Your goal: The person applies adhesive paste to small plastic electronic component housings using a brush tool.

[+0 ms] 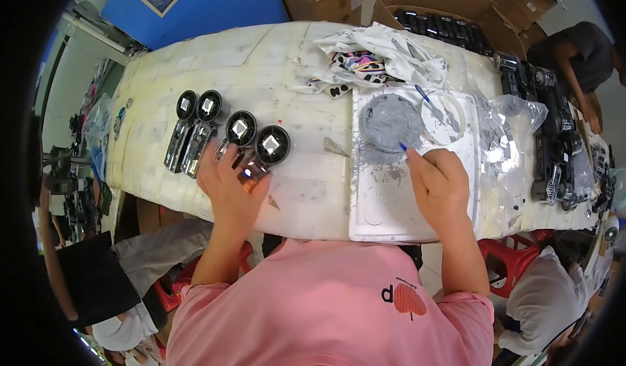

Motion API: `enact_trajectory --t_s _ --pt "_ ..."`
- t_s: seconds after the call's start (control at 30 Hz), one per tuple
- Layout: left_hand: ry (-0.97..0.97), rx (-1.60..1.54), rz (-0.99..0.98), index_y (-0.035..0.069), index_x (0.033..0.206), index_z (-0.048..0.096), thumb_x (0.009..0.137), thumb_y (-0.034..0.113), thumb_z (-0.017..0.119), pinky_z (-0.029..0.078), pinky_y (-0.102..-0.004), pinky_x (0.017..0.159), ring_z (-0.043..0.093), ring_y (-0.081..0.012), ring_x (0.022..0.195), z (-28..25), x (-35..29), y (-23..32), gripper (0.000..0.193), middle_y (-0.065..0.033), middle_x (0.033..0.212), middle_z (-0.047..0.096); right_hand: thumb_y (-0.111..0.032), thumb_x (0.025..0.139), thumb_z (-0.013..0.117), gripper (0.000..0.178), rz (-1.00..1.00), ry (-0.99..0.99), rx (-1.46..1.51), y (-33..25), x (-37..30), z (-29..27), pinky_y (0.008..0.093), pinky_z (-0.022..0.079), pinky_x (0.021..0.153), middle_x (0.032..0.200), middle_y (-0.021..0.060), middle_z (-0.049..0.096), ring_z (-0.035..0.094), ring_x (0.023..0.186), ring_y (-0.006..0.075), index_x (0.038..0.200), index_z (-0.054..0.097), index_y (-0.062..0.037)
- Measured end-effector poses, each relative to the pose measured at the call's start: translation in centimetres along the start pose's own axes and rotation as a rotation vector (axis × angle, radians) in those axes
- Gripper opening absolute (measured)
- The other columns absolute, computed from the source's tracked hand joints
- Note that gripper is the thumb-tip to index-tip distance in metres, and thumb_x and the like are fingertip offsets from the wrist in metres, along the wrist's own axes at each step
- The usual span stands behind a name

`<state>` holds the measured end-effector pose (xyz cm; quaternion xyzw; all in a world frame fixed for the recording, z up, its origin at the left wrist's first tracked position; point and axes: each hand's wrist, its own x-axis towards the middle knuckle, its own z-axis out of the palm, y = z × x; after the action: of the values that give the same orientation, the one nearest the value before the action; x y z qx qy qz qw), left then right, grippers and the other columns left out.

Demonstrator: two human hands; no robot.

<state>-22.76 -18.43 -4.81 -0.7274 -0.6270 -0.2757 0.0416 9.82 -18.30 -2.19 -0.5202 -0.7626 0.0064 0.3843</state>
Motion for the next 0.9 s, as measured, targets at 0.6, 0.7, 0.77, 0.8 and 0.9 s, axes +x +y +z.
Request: enact_trajectory --t_s 0.6,0.7,0.77,0.8,0.9 --pt "-0.131 0.480 -0.660 0.015 0.153 0.013 0.073 0.066 0.065 0.012 -0.0649 0.110 0.013 -0.0450 0.143 0.4 5.7 -16.4 0.108 -0.0194 0.156 0.016 -0.014 0.080 0.071 0.036 0.243 0.104 -0.298 7.6 -0.1 -5.4 0.0393 0.048 0.073 0.100 0.0161 0.057 0.058 0.085 0.0328 0.114 0.063 -0.0080" --pt "-0.166 0.573 -0.793 0.014 0.153 0.013 0.074 0.075 0.058 0.015 -0.0611 0.111 0.014 -0.0464 0.141 -0.6 7.5 -20.1 0.108 -0.0183 0.157 0.016 -0.012 0.083 0.067 0.028 0.326 0.250 -0.497 14.9 0.5 -9.4 0.0406 0.048 0.075 0.099 0.0183 0.058 0.058 0.087 0.0357 0.110 0.065 -0.0058" --pt "-0.175 0.642 -0.849 0.014 0.153 0.013 0.075 0.076 0.054 0.017 -0.0583 0.111 0.017 -0.0464 0.140 -1.0 8.1 -22.8 0.107 -0.0188 0.156 0.018 -0.013 0.085 0.064 0.025 0.448 0.272 -0.442 18.6 2.1 -11.1 0.0417 0.049 0.076 0.092 0.0189 0.061 0.060 0.086 0.0363 0.107 0.065 -0.0016" --pt "-0.160 0.701 -0.832 0.013 0.152 0.017 0.077 0.077 0.051 0.023 -0.0563 0.110 0.025 -0.0468 0.138 -0.5 8.5 -23.2 0.104 -0.0204 0.154 0.023 -0.014 0.085 0.064 0.024 0.464 0.252 -0.440 20.1 2.9 -11.7 0.0427 0.049 0.076 0.091 0.0197 0.061 0.060 0.085 0.0371 0.104 0.065 -0.0005" --pt "0.033 0.656 -0.677 0.009 0.148 0.027 0.078 0.075 0.051 0.031 -0.0550 0.106 0.034 -0.0470 0.132 -0.9 7.9 -22.2 0.100 -0.0225 0.148 0.034 -0.021 0.084 0.065 0.024 0.528 0.057 -0.577 24.7 5.8 -10.3 0.0470 0.049 0.078 0.093 0.0224 0.064 0.062 0.087 0.0402 0.093 0.061 0.0010"
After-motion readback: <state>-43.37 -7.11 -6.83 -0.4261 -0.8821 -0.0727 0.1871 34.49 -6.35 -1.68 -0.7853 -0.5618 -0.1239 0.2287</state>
